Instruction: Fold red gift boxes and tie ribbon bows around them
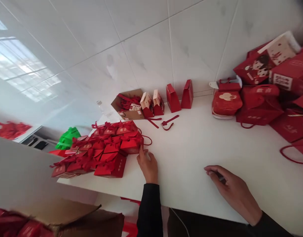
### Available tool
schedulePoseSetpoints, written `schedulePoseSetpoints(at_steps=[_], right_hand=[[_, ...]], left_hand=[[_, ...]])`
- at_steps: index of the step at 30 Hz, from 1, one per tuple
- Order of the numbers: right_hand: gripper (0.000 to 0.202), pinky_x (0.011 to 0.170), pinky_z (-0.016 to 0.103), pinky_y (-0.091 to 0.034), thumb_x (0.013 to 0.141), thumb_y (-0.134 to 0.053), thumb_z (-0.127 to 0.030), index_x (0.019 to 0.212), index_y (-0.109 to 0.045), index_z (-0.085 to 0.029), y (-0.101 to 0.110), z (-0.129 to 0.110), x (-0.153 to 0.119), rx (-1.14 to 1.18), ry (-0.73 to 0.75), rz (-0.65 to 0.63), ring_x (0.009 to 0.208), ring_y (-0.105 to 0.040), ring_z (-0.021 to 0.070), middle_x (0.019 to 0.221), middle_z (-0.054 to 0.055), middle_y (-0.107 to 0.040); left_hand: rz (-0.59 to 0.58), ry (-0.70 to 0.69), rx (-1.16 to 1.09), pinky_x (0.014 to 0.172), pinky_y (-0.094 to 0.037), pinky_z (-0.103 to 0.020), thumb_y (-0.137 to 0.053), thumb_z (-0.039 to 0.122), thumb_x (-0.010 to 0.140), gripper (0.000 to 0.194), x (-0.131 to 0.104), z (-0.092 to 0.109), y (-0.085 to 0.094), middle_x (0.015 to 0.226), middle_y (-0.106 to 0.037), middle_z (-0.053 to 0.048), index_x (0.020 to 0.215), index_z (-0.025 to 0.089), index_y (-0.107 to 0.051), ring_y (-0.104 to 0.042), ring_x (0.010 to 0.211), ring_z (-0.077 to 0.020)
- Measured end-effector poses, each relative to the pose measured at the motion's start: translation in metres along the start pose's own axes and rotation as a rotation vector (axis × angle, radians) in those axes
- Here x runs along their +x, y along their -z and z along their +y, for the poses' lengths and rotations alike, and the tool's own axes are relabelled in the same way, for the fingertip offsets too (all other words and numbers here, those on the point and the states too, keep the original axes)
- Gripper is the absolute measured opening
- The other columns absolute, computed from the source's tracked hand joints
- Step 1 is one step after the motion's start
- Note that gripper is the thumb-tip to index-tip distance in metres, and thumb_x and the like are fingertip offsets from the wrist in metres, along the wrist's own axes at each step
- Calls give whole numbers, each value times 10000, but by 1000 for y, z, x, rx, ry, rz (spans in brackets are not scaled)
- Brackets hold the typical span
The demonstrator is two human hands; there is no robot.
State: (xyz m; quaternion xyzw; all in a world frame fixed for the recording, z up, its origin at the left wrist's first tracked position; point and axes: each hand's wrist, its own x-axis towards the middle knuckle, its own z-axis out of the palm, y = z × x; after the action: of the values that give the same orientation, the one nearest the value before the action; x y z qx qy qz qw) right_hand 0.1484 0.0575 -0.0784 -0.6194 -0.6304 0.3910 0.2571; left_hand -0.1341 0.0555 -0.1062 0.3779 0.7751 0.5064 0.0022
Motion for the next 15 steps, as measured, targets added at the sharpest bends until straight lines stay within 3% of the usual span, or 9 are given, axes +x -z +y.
schedulePoseSetpoints(at_steps=[4, 9, 14, 15], right_hand=[[412, 695, 397, -587, 829, -522, -633, 921, -765, -313, -3, 3, -4, 47, -21, -11, 844, -744, 276, 1009, 18, -812], [446, 693, 435, -570, 833, -547, -646, 920, -756, -262, 1, -4, 3, 114, -10, -28, 747, -702, 277, 944, 74, -791], [446, 730, 325, -596, 944, -516, -658, 1030, -719, -271, 9, -43, -21, 308, 40, -122, 797, -698, 205, 901, 30, -748], [464, 719, 318, -594, 965, -503, -664, 1010, -721, -257, 3, -56, -30, 440, 108, -257, 821, -707, 210, 877, 35, -737]], left_hand=[[35, 36, 8, 970, -502, -487, -619, 304, 977, 335, -4, 0, 3, 1049, -687, -65, 1284, 169, -613, -642, 1045, -250], [65, 51, -20, 973, -496, -489, -617, 169, 902, 393, -2, -1, 1, 1017, -718, -70, 1294, 158, -615, -641, 1038, -257], [75, 56, -64, 1052, -464, -482, -596, 168, 829, 484, 4, -6, -1, 960, -730, -73, 1313, 170, -610, -658, 1043, -251], [71, 56, -67, 1083, -448, -487, -603, 186, 823, 498, 5, -7, -1, 965, -729, -70, 1321, 170, -601, -660, 1061, -250]])
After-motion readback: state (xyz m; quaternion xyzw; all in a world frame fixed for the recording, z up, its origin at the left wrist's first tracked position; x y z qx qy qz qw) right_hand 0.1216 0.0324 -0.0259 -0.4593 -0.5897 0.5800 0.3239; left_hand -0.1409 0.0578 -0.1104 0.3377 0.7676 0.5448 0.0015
